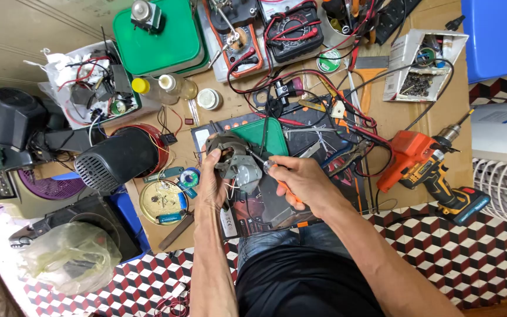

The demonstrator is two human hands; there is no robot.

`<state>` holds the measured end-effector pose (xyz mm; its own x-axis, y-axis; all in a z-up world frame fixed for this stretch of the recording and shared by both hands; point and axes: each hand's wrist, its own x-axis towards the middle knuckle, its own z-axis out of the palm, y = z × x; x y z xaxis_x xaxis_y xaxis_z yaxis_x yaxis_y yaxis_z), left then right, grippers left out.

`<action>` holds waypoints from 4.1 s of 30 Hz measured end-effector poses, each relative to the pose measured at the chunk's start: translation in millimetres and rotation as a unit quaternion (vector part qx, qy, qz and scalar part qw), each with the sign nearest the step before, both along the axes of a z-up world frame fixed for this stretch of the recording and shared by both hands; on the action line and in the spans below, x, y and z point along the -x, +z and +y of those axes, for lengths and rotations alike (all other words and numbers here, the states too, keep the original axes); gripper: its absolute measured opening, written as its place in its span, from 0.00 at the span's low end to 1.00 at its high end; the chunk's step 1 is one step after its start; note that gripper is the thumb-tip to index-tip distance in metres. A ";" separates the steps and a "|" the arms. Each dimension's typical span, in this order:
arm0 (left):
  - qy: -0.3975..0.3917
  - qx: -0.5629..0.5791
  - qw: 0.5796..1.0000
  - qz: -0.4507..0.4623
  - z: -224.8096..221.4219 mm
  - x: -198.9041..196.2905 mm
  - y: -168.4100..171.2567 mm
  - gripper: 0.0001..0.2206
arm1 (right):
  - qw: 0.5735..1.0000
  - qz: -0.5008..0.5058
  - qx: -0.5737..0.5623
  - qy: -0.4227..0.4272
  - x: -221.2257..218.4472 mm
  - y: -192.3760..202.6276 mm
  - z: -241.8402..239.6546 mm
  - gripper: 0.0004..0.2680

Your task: Inspecting and repairing an electrical motor using a drill and wire cutters at a workbench.

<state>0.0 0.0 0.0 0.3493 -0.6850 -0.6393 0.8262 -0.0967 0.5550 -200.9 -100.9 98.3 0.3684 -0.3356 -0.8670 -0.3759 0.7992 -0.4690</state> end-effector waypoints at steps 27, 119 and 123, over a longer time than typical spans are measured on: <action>-0.030 -0.026 0.999 -0.036 -10.6 -1.4 10.4 0.28 | 0.607 0.164 0.661 0.410 -10.0 23.1 20.1 0.19; -0.044 0.001 0.999 -0.013 0.3 2.8 12.1 0.25 | 0.713 0.200 0.543 0.397 -13.8 18.3 29.7 0.10; -0.048 -0.009 0.999 0.001 -3.6 3.0 19.5 0.26 | 0.503 0.231 0.663 0.504 -20.0 34.9 32.5 0.15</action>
<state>-3.0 -3.6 19.5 0.2817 -0.7032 -0.6528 0.8138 -0.1854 0.5508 -180.9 -68.4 133.1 0.7922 -0.5768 -0.1994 -0.5910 -0.8066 -0.0147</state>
